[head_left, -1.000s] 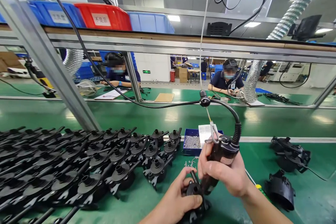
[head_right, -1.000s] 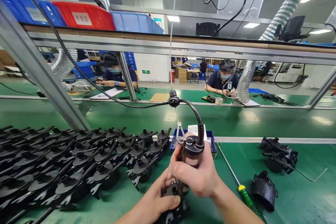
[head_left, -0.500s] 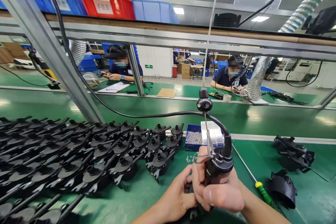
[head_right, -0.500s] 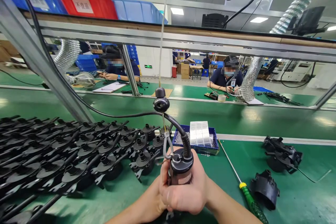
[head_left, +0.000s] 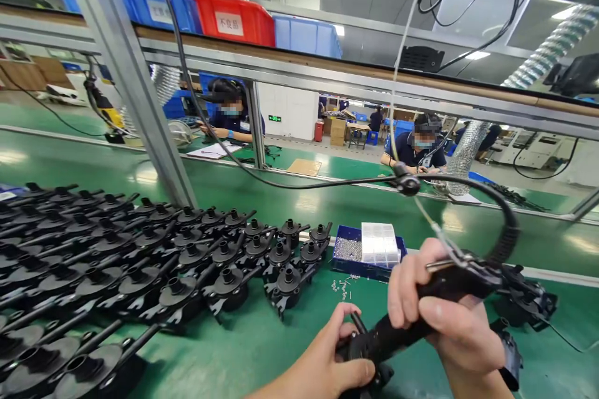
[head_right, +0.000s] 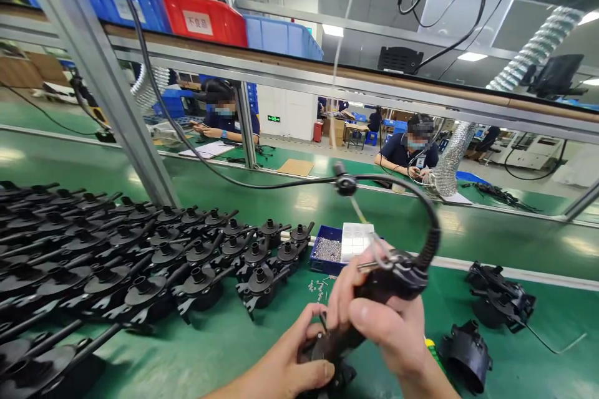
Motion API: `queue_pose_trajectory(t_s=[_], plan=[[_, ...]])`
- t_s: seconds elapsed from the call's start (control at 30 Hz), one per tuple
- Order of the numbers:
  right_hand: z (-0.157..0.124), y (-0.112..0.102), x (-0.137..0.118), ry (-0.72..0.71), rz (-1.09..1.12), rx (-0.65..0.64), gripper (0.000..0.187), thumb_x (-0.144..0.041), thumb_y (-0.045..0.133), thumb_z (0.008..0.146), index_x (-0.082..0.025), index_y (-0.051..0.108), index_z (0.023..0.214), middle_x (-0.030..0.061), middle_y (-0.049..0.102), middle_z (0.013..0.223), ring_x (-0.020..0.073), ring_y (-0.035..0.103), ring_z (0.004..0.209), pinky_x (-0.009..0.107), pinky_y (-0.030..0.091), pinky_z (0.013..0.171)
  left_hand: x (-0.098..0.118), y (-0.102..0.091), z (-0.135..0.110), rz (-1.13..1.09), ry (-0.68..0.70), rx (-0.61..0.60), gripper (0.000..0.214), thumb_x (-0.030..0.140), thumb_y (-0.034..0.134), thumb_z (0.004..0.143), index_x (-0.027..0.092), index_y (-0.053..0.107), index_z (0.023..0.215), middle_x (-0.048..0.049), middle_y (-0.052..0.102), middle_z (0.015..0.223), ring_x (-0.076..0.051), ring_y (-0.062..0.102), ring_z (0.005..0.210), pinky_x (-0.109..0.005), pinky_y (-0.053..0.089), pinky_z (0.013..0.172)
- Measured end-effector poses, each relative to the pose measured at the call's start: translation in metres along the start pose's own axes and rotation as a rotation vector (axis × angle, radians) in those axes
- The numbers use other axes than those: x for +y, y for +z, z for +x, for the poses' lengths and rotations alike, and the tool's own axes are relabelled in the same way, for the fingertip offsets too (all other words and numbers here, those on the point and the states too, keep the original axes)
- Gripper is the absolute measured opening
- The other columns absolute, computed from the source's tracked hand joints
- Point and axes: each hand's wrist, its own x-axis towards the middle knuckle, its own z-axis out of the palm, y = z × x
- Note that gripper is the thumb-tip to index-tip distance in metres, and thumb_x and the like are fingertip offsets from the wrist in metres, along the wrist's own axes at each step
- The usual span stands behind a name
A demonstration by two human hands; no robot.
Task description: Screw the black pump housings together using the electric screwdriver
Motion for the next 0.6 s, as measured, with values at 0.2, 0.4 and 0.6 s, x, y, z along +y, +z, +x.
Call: queue_pose_trajectory(t_s=[0.2,0.4,0.6], plan=[[0.009,-0.002,0.024,-0.004,-0.101,0.051,0.023,-0.028,0.082,0.101,-0.025,0.060,0.105,0.0003,0.070,0.080,0.0242,0.071,0.072,0.035,0.053,0.067,-0.005,0.010,0.002,-0.075,-0.011,-0.015,0.063,0.029,0.088,0.077,0.024,0.042,0.120,-0.0002,0.064,0.109,-0.010,0.052,0.076,-0.027,0.040,0.067],[0.009,-0.005,0.041,0.130,-0.076,-0.026,0.025,-0.033,0.084,0.099,-0.021,0.062,0.103,0.0012,0.067,0.077,0.0218,0.067,0.066,0.031,0.051,0.060,0.003,0.010,0.002,-0.027,-0.009,-0.014,0.060,0.026,0.086,0.076,0.024,0.048,0.122,-0.0001,0.065,0.105,-0.015,0.058,0.081,-0.029,0.043,0.071],[-0.008,0.011,0.053,0.149,-0.198,0.037,0.030,-0.041,0.084,0.094,-0.023,0.059,0.095,-0.0012,0.061,0.072,0.0165,0.053,0.049,0.030,0.046,0.050,0.009,0.016,0.000,-0.016,0.049,0.017,0.064,0.025,0.088,0.074,0.020,0.054,0.128,-0.0071,0.070,0.117,-0.026,0.066,0.106,-0.039,0.052,0.092]])
